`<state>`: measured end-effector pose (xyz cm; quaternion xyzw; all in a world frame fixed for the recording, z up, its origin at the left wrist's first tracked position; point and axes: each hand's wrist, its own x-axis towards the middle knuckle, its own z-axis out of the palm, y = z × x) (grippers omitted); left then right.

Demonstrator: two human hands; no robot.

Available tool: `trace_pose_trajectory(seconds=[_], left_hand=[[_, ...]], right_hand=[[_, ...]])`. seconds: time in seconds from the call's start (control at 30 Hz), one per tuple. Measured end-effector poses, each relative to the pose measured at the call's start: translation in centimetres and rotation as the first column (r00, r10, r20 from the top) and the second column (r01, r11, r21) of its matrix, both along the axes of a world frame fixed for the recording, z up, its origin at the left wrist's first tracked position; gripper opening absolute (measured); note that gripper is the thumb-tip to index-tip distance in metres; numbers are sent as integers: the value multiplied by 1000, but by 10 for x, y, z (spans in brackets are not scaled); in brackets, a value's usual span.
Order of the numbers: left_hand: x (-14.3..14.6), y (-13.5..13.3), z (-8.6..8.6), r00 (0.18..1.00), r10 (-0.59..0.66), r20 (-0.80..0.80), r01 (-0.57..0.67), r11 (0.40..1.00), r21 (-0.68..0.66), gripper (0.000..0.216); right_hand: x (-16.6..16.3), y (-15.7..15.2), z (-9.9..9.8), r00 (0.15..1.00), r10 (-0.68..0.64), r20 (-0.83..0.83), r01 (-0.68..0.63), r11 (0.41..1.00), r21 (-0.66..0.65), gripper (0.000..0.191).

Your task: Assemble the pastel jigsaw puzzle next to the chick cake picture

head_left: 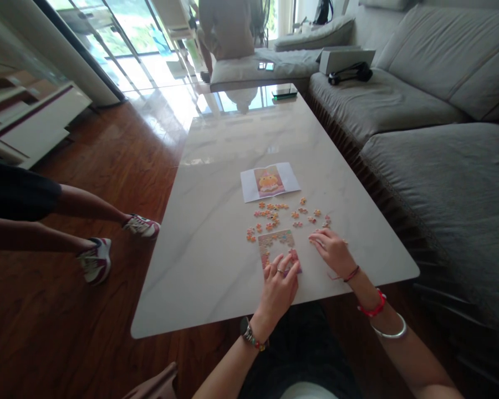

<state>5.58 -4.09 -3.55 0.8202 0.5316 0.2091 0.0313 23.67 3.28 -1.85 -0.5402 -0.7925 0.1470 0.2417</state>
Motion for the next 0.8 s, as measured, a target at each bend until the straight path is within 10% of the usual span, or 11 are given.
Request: trace_pose_trajectory(seconds=[0.8], left_hand=[[1,0,-2,1000,8,13,-8,1000,21,36]], right_hand=[[-40,18,8,975,162,-152,-186,969,-160,9]])
